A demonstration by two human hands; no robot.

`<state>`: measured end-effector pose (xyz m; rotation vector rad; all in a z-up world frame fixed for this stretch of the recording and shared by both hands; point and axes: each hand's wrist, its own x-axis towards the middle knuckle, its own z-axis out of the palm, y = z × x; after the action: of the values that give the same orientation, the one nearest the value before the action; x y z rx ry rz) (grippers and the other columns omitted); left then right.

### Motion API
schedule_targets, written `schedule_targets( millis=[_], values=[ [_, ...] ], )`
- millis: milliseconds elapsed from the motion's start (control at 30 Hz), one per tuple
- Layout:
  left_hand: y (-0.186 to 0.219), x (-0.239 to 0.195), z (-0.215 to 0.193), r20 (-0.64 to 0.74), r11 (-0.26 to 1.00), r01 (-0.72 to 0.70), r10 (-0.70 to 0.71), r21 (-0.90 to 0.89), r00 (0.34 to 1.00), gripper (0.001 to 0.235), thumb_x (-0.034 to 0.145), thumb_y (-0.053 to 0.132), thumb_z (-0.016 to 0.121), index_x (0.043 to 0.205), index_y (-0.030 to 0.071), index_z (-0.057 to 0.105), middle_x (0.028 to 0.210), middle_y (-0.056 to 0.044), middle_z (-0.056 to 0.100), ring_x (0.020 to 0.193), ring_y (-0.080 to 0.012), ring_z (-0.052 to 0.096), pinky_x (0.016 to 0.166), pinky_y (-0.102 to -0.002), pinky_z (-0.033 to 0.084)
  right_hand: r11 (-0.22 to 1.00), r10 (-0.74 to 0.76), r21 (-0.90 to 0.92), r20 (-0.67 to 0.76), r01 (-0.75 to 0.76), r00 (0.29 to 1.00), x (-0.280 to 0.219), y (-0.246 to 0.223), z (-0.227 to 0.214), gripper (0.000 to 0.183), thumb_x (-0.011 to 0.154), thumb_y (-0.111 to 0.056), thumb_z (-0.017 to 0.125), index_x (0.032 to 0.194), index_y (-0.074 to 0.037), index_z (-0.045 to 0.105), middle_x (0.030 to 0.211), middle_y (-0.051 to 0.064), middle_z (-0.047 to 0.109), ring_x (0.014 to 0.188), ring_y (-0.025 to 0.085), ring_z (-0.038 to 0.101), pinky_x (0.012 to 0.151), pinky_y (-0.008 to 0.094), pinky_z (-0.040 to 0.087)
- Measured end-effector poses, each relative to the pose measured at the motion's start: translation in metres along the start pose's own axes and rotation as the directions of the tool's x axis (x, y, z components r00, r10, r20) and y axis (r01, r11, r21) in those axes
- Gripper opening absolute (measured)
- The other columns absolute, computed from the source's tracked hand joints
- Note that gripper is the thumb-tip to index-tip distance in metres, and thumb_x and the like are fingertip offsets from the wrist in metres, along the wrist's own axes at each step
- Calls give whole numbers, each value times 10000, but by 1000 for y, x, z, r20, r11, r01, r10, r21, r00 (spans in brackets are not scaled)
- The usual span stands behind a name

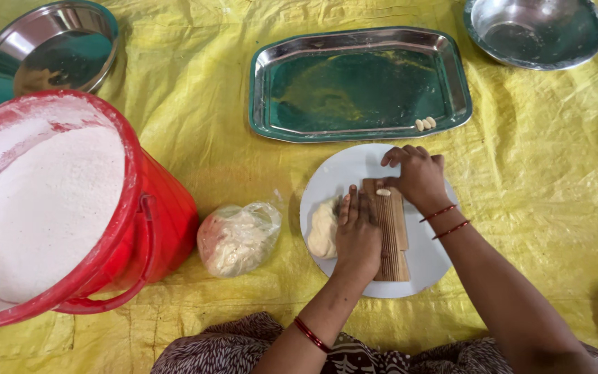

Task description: The person kneads a piece of dough on a white plate, then uses a wooden ridged tool to press and shape small pieces of dough into uniform shapes. The shaped pieces are placed on a metal tray.

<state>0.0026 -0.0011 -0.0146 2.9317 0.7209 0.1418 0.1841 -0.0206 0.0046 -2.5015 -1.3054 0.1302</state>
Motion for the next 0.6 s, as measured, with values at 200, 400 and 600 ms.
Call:
schedule_targets(
  millis=[200, 400, 600],
  values=[
    [-1, -1, -10, 132, 997, 12, -2, -71, 991, 868, 637, 442, 852, 1265, -108, 610, 1588, -300, 351, 1553, -433, 148, 1262, -486, 7, 968, -248, 65, 82, 243, 965, -9, 10, -4, 261, 698, -317, 871, 923, -201, 807, 898, 35, 756, 868, 225, 700, 775, 386, 557],
    [-1, -1, -8, 96, 999, 11, -6, -50, 995, 935, 655, 409, 863, 1343, -141, 553, 1583, -309, 363, 1551, -432, 172, 1269, -480, 16, 933, -101, 348, 20, 88, 995, -1, 54, 18, 224, 722, -285, 855, 925, -192, 832, 896, 19, 795, 783, 166, 768, 747, 320, 604],
    [2, 3, -11, 117, 999, 38, -38, 5, 992, 975, 680, 385, 879, 1408, -141, 499, 1599, -275, 348, 1551, -399, 157, 1262, -464, 3, 991, -47, 113, -245, 76, 968, 104, 174, 15, 159, 871, -302, 872, 943, -165, 836, 980, 25, 771, 831, 193, 736, 767, 322, 584]
  ],
)
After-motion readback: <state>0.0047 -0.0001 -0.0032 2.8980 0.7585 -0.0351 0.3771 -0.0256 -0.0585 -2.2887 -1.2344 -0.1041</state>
